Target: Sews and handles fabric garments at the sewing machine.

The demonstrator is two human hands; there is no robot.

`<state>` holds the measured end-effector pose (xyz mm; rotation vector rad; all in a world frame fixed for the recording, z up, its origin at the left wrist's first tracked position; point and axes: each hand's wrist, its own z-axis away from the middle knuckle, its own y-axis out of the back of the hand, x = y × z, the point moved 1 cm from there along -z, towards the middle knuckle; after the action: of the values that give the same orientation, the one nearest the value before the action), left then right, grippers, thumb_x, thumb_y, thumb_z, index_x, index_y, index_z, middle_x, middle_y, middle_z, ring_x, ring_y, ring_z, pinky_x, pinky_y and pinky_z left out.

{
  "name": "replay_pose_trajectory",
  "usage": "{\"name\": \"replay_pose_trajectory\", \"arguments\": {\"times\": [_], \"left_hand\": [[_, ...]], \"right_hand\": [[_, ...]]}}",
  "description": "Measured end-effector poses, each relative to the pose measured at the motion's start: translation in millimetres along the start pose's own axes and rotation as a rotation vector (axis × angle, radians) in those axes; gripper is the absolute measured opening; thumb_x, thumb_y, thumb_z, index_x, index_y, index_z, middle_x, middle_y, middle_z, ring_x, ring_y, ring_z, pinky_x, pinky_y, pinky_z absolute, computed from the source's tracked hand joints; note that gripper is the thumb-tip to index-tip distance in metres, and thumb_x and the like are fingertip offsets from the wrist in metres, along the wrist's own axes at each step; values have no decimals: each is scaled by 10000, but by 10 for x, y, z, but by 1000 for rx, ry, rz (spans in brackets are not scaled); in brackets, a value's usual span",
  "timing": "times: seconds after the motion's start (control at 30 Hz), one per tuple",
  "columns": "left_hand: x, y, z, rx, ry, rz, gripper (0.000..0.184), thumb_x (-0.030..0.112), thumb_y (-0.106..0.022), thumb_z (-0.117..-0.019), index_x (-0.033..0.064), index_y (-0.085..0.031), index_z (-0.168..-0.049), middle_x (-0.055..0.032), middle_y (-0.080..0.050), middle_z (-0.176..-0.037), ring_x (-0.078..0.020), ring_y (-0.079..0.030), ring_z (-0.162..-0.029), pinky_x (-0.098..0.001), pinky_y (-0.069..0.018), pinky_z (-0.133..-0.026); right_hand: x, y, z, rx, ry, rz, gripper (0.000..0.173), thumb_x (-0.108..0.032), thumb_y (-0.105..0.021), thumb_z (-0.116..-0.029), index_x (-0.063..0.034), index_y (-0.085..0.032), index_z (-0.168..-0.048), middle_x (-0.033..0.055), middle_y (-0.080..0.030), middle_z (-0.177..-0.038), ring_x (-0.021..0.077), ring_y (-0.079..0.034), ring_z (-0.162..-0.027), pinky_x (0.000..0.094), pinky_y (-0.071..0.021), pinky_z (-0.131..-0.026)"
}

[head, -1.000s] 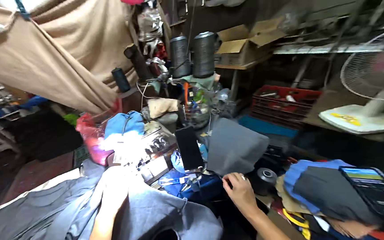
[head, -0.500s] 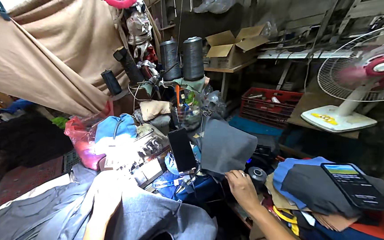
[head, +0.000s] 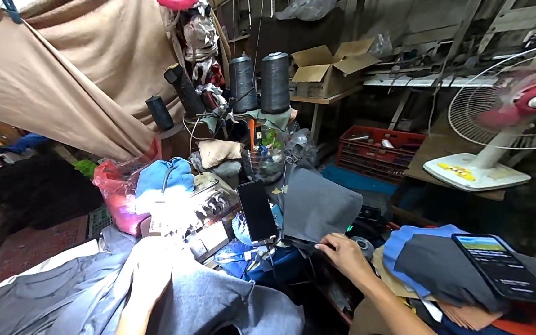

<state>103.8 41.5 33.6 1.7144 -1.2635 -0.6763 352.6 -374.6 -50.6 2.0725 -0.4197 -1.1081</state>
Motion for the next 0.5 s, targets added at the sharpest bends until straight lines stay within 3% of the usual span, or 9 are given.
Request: {"name": "replay_pose_trajectory", "arguments": {"times": [0.13, 0.2, 0.27, 0.3, 0.37, 0.4, 0.47, 0.5], "left_hand": [[-17, -18, 1, -25, 38, 16, 327, 317, -526, -1033, 96, -747, -1130, -148, -699, -1187, -349, -624, -1196, -565, -457, -1049], [0, -20, 10, -26, 75, 14, 331, 326, -530, -1031, 99, -740, -1149, -150, -691, -1215, -355, -614, -1218, -583, -453, -1050], [53, 11, 41, -7, 162, 55, 355, 337, -529, -1034, 96, -715, -1217, -162, -656, -1296, -369, -569, -1292, -642, -387, -1100], [67, 14, 50, 49, 204, 64, 357, 362, -530, -1027, 107, -718, -1190, -149, -665, -1265, -352, -581, -1272, -647, -376, -1104], [94, 45, 126, 168, 271, 89, 409, 422, -519, -1011, 126, -718, -1212, -152, -659, -1305, -358, -576, -1297, -664, -364, -1117], [123, 76, 189, 276, 255, 98, 412, 396, -550, -985, 87, -727, -1193, -181, -669, -1290, -385, -593, -1273, -646, -404, -1096], [292, 197, 367, 442, 183, 134, 464, 250, -595, -885, -108, -686, -1166, -335, -645, -1246, -518, -595, -1213, -640, -435, -1046], [447, 313, 433, 468, 157, 163, 418, 203, -587, -861, -119, -695, -1104, -333, -664, -1178, -497, -631, -1143, -594, -479, -996]], "right_hand": [[-22, 95, -101, 26, 38, -56, 76, -69, -721, -928, -12, -769, -913, 148, -735, -921, 295, -705, -902, 487, -563, -854], [-30, 133, -187, 19, 9, -91, 47, -47, -734, -910, -25, -772, -927, 144, -738, -932, 315, -693, -934, 516, -538, -881], [-34, 224, -345, 14, -37, -124, 58, -44, -739, -907, -33, -772, -954, 154, -737, -956, 337, -682, -967, 562, -522, -892], [-48, 313, -445, 48, -54, -143, 73, -56, -726, -922, -31, -766, -977, 160, -737, -980, 337, -693, -974, 582, -532, -894], [-169, 587, -607, 276, -26, -204, 134, -60, -659, -966, 21, -718, -1056, 190, -725, -1036, 333, -700, -977, 576, -547, -895], [-271, 757, -677, 424, 18, -224, 172, -58, -624, -977, 48, -685, -1098, 208, -718, -1086, 321, -698, -1015, 543, -550, -926], [-544, 1061, -750, 637, 150, -251, 208, -60, -601, -969, 84, -649, -1112, 221, -713, -1105, 263, -698, -1034, 436, -549, -952], [-691, 1151, -734, 665, 203, -249, 213, -75, -595, -967, 82, -641, -1102, 207, -709, -1079, 219, -691, -1004, 386, -551, -932]]}}
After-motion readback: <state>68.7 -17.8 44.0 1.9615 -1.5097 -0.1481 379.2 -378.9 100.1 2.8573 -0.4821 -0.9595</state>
